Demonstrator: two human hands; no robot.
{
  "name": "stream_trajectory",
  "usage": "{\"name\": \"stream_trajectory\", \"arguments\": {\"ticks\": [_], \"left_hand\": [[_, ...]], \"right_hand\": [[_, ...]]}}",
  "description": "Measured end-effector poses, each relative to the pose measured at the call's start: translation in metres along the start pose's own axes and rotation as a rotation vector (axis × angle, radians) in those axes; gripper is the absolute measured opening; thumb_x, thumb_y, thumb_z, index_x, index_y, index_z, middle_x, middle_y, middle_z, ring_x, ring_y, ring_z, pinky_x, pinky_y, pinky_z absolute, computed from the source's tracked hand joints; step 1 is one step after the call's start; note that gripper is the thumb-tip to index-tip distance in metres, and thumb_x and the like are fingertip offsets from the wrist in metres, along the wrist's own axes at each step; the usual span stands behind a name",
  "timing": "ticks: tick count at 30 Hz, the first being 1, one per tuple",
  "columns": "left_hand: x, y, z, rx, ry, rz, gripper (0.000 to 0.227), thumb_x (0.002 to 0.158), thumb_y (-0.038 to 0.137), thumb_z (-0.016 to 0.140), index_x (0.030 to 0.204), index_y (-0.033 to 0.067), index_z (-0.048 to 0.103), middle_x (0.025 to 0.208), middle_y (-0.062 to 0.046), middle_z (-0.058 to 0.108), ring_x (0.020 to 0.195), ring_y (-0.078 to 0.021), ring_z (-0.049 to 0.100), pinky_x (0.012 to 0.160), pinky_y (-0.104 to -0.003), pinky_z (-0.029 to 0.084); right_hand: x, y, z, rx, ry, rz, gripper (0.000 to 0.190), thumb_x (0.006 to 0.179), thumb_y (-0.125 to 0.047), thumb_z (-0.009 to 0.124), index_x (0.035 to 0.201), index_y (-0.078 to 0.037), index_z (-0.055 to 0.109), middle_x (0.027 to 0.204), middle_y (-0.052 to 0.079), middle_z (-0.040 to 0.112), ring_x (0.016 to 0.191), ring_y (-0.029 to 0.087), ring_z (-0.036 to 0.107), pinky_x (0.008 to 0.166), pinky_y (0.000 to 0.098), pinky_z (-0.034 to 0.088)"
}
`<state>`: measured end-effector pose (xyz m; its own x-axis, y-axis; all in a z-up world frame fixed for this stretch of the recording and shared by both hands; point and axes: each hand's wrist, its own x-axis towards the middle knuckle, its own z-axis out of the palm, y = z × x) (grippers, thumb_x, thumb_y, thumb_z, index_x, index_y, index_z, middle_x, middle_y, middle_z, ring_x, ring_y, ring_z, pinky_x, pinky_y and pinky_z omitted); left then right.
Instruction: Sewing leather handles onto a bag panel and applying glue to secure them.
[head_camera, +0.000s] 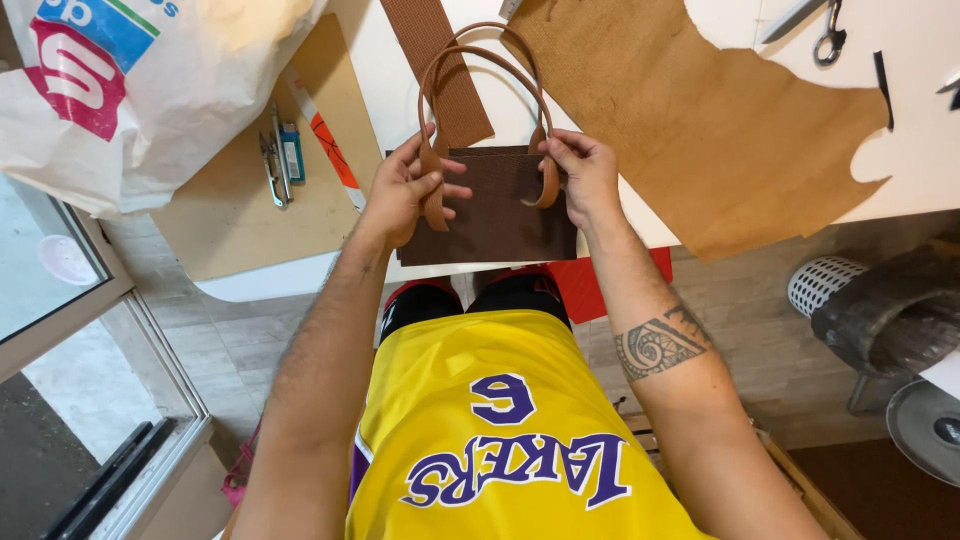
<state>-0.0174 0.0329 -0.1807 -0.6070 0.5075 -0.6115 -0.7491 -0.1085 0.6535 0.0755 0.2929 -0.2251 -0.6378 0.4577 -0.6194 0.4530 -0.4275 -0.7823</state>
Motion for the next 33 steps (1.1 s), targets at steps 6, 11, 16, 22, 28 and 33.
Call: {"name": "stream_trajectory", "arguments": {"ticks": [6,11,16,22,28,33], "left_hand": [[0.021,-0.032,-0.016,0.369,0.25,0.0,0.024,0.102,0.003,0.054,0.124,0.0017,0.063,0.091,-0.02,0.076,0.064,-0.0291,0.078,0.048,-0.033,0.069],[-0.001,-0.037,-0.021,0.414,0.188,0.075,0.046,0.1,-0.01,0.047,0.145,0.0028,0.051,0.111,-0.021,0.069,0.092,-0.0265,0.076,0.076,-0.035,0.067],[-0.013,-0.036,-0.017,0.456,0.228,-0.009,0.033,0.103,-0.006,0.047,0.133,0.002,0.057,0.109,-0.021,0.068,0.078,-0.0257,0.078,0.056,-0.032,0.069],[0.004,-0.061,-0.016,0.677,0.342,0.11,0.016,0.096,0.002,0.068,0.112,0.0012,0.065,0.092,-0.017,0.075,0.08,-0.0282,0.078,0.072,-0.039,0.065],[0.024,-0.067,-0.018,1.018,0.485,0.235,0.023,0.09,0.015,0.082,0.107,0.0019,0.075,0.093,-0.015,0.072,0.093,-0.0294,0.074,0.077,-0.036,0.061],[0.02,-0.074,-0.025,1.021,0.442,0.324,0.025,0.09,0.002,0.078,0.115,-0.0013,0.073,0.099,-0.017,0.07,0.099,-0.0358,0.072,0.084,-0.041,0.061]], "right_hand": [[0.004,0.008,-0.003,-0.192,0.012,-0.127,0.02,0.099,-0.012,0.072,0.116,0.0,0.068,0.092,0.013,0.076,0.058,0.019,0.075,0.05,0.0251,0.06],[-0.023,0.01,-0.017,-0.068,-0.108,-0.073,0.043,0.091,0.005,0.065,0.134,0.008,0.058,0.113,0.022,0.072,0.087,0.025,0.077,0.073,0.0278,0.065],[-0.033,0.032,-0.03,-0.229,-0.132,-0.093,0.048,0.088,0.016,0.064,0.135,0.013,0.056,0.113,0.026,0.067,0.091,0.028,0.075,0.076,0.0326,0.067],[-0.031,0.025,-0.017,-0.291,-0.072,-0.052,0.028,0.094,0.004,0.067,0.121,0.003,0.061,0.094,0.016,0.073,0.063,0.02,0.074,0.055,0.0266,0.062],[-0.007,0.041,-0.011,-0.637,0.213,-0.142,0.016,0.086,-0.018,0.083,0.101,-0.02,0.081,0.079,-0.006,0.072,0.075,0.004,0.063,0.065,0.0225,0.05],[-0.019,0.039,-0.004,-0.684,0.248,-0.206,0.016,0.088,-0.011,0.08,0.103,-0.014,0.082,0.096,0.004,0.076,0.097,0.019,0.071,0.087,0.0345,0.054]]}}
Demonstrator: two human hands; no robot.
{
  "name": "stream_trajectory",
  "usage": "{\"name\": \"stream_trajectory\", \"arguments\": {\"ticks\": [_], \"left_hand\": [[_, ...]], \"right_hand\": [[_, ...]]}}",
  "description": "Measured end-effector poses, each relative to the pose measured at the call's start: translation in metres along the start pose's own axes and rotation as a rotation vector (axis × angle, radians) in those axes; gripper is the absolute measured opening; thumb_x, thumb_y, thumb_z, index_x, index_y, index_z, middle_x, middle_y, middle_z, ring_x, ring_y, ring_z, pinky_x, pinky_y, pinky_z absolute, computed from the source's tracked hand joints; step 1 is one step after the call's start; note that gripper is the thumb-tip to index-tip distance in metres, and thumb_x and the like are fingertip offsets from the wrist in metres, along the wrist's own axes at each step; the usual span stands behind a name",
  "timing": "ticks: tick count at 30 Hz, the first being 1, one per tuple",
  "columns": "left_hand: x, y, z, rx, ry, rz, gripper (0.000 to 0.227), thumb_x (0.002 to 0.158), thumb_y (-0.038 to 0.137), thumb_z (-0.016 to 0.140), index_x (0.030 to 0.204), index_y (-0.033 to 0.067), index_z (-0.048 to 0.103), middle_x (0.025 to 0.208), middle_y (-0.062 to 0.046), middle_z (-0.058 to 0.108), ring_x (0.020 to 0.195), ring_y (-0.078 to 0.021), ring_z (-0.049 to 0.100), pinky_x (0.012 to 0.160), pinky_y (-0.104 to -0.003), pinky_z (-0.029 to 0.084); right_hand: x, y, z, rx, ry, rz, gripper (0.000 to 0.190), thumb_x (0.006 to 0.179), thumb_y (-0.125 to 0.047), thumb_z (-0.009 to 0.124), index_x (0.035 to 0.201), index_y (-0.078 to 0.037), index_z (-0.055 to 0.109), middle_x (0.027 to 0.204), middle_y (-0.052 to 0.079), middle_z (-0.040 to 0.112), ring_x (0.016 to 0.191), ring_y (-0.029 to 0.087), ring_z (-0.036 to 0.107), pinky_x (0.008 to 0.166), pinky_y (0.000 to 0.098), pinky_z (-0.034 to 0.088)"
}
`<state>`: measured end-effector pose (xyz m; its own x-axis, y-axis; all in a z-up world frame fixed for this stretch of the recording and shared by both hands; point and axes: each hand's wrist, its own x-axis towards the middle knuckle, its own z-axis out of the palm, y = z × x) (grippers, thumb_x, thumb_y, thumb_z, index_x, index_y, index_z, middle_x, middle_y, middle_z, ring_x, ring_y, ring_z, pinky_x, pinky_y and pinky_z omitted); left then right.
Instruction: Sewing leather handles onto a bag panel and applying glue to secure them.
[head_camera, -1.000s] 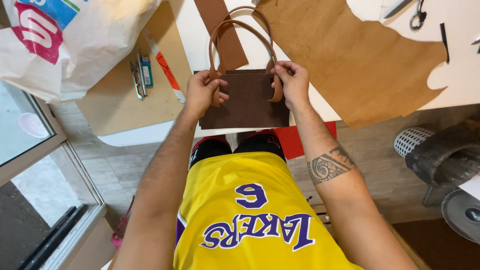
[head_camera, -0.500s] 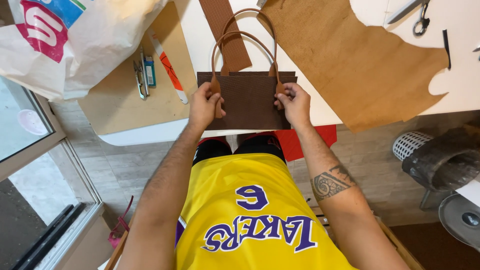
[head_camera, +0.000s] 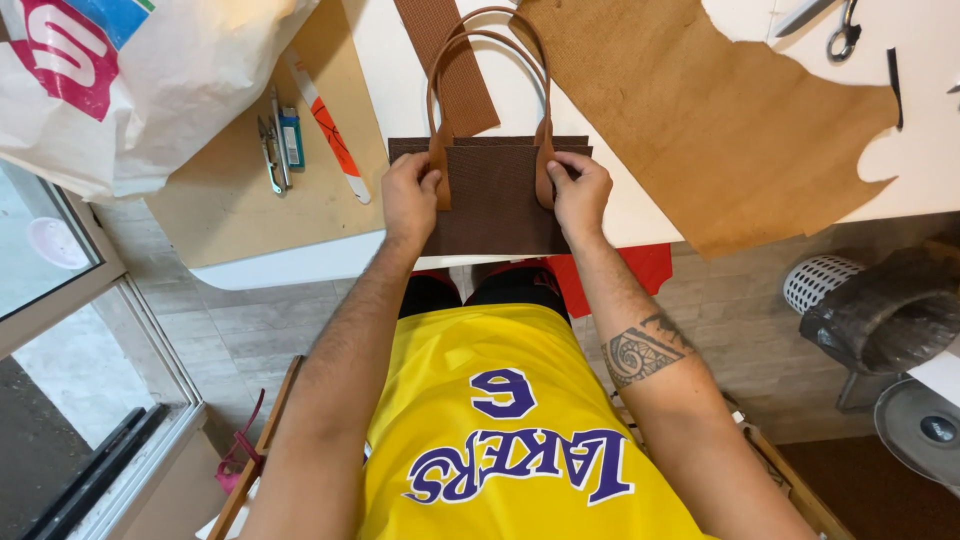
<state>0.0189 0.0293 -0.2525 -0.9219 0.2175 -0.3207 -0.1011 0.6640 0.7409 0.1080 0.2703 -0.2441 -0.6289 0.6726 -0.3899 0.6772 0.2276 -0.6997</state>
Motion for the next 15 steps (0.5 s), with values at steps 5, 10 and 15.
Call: {"name": "stream_trajectory", "arguments": {"ticks": [5,10,15], "left_hand": [[0.001,0.021,-0.013,-0.077,0.058,-0.096,0.027,0.088,0.002,0.08,0.112,0.0041,0.071,0.092,-0.014,0.072,0.087,-0.0296,0.074,0.073,-0.039,0.063],[0.011,0.014,-0.005,-0.088,0.095,0.011,0.026,0.087,0.006,0.082,0.111,0.0095,0.073,0.094,-0.008,0.071,0.092,-0.0266,0.073,0.078,-0.036,0.061],[0.014,0.011,-0.002,-0.12,0.096,0.092,0.031,0.092,0.0,0.077,0.121,0.0061,0.071,0.1,-0.012,0.071,0.099,-0.0275,0.072,0.085,-0.04,0.06]], "right_hand": [[0.005,-0.008,-0.003,-0.036,0.025,-0.142,0.014,0.085,-0.008,0.082,0.098,-0.012,0.082,0.092,0.007,0.076,0.095,0.024,0.073,0.085,0.0357,0.055],[0.008,-0.01,-0.002,-0.025,0.048,-0.226,0.013,0.086,-0.003,0.082,0.098,-0.009,0.082,0.091,0.008,0.075,0.094,0.026,0.073,0.086,0.0358,0.055],[0.005,-0.007,0.0,0.023,0.093,-0.291,0.015,0.084,0.0,0.081,0.096,-0.009,0.081,0.091,0.01,0.075,0.095,0.031,0.073,0.087,0.0403,0.055]]}}
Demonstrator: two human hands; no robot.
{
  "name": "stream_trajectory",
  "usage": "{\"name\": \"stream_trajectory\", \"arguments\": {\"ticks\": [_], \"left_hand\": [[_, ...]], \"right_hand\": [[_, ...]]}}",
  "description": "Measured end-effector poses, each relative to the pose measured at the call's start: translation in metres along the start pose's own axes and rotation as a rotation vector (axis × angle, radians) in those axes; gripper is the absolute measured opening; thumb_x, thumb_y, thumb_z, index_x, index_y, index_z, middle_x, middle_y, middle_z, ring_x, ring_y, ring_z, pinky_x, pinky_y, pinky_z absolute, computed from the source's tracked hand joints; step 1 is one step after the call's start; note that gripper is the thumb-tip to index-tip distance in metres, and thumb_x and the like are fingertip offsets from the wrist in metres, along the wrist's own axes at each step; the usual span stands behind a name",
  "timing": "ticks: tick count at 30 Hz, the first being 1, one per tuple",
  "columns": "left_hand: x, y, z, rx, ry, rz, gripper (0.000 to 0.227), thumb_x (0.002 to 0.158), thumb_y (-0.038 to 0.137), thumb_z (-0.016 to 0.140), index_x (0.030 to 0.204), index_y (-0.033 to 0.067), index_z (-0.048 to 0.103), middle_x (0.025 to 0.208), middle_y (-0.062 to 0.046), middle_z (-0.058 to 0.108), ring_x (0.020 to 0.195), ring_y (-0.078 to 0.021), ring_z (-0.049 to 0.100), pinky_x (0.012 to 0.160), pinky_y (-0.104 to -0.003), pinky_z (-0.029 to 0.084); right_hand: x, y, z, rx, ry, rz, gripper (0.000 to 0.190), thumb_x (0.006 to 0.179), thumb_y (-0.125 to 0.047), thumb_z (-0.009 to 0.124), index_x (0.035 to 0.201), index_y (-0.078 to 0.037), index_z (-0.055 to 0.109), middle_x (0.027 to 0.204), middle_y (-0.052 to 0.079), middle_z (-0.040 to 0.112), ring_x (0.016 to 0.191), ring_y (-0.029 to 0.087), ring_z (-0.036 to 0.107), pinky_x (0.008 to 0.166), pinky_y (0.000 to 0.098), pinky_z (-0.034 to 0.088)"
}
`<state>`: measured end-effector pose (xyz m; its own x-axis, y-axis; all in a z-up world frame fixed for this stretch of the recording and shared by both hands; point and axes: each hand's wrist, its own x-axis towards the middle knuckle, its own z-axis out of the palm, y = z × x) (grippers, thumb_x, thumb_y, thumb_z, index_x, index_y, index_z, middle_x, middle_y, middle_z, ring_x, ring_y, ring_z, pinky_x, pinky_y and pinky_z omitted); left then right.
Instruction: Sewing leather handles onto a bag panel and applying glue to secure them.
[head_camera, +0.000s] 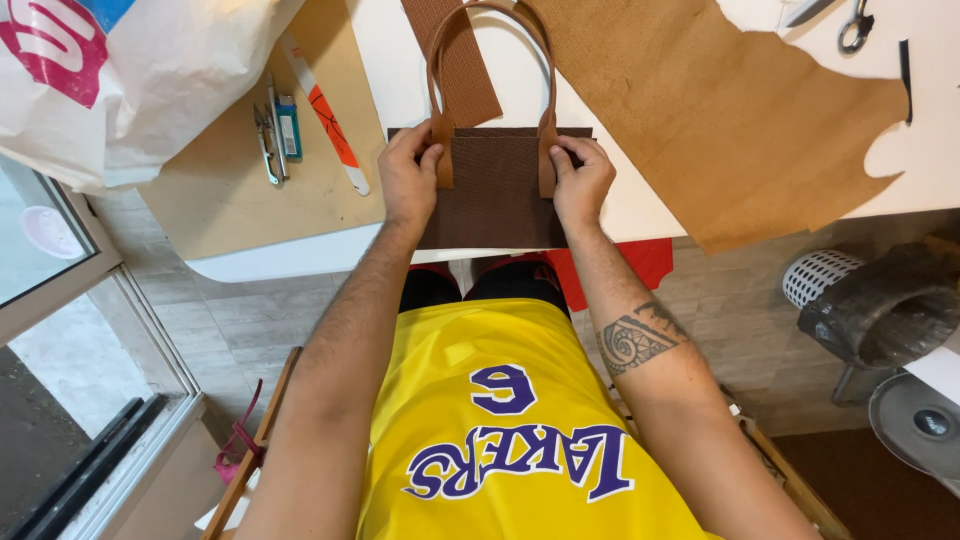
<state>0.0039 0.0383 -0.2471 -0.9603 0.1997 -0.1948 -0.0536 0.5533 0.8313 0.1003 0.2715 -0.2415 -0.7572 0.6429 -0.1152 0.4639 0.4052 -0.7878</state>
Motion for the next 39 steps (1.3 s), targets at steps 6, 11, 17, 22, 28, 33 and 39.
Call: {"name": "stream_trajectory", "arguments": {"ticks": [6,11,17,22,28,33,39], "left_hand": [[0.001,-0.006,0.005,0.039,0.005,0.032,0.032,0.094,0.001,0.075,0.125,0.0075,0.071,0.098,-0.008,0.069,0.097,-0.0243,0.072,0.084,-0.036,0.06],[0.004,-0.007,0.007,0.102,-0.014,0.073,0.038,0.094,0.0,0.075,0.13,0.0105,0.07,0.097,-0.009,0.069,0.097,-0.0266,0.072,0.084,-0.038,0.061],[0.004,-0.004,0.011,0.174,-0.019,0.061,0.039,0.094,0.0,0.075,0.131,0.0104,0.069,0.097,-0.008,0.069,0.095,-0.0247,0.073,0.084,-0.035,0.061],[0.005,-0.006,0.012,0.172,0.012,0.112,0.04,0.091,0.001,0.078,0.129,0.0114,0.07,0.094,-0.009,0.069,0.093,-0.0279,0.074,0.08,-0.037,0.062],[0.004,-0.015,0.016,0.105,0.057,0.16,0.042,0.092,-0.007,0.072,0.132,0.0051,0.068,0.091,-0.002,0.058,0.081,-0.0173,0.058,0.075,-0.029,0.055],[0.006,-0.012,0.014,0.101,0.069,0.127,0.041,0.09,0.0,0.076,0.131,0.0045,0.069,0.095,-0.003,0.058,0.087,-0.0189,0.058,0.084,-0.031,0.056],[0.007,-0.008,0.013,0.106,0.068,0.135,0.043,0.09,-0.002,0.077,0.132,0.0047,0.068,0.094,-0.003,0.058,0.086,-0.0185,0.058,0.083,-0.031,0.056]], "right_hand": [[0.001,0.003,0.006,0.01,0.042,0.001,0.015,0.084,0.0,0.082,0.095,-0.009,0.081,0.09,0.009,0.074,0.093,0.03,0.073,0.086,0.0407,0.055],[0.001,0.009,0.009,0.041,0.06,0.004,0.016,0.083,0.0,0.083,0.095,-0.01,0.082,0.091,0.008,0.075,0.094,0.029,0.073,0.087,0.0392,0.054],[0.007,0.011,0.012,0.074,0.072,-0.01,0.015,0.083,0.0,0.082,0.096,-0.009,0.082,0.091,0.009,0.075,0.094,0.028,0.073,0.087,0.0394,0.054],[0.019,0.003,0.011,0.056,0.045,-0.034,0.016,0.084,0.001,0.082,0.098,-0.008,0.082,0.089,0.008,0.075,0.09,0.028,0.073,0.084,0.0382,0.055],[0.026,-0.006,0.006,0.021,0.004,-0.054,0.014,0.084,0.0,0.079,0.097,-0.006,0.082,0.092,0.006,0.079,0.087,0.019,0.074,0.083,0.0307,0.059],[0.027,-0.008,0.004,-0.019,-0.038,-0.128,0.012,0.085,0.002,0.079,0.096,-0.001,0.081,0.091,0.009,0.077,0.084,0.02,0.073,0.08,0.0299,0.06],[0.029,-0.008,0.005,-0.061,-0.018,-0.123,0.011,0.083,0.001,0.079,0.093,-0.004,0.081,0.09,0.008,0.077,0.084,0.021,0.072,0.08,0.0323,0.059]]}}
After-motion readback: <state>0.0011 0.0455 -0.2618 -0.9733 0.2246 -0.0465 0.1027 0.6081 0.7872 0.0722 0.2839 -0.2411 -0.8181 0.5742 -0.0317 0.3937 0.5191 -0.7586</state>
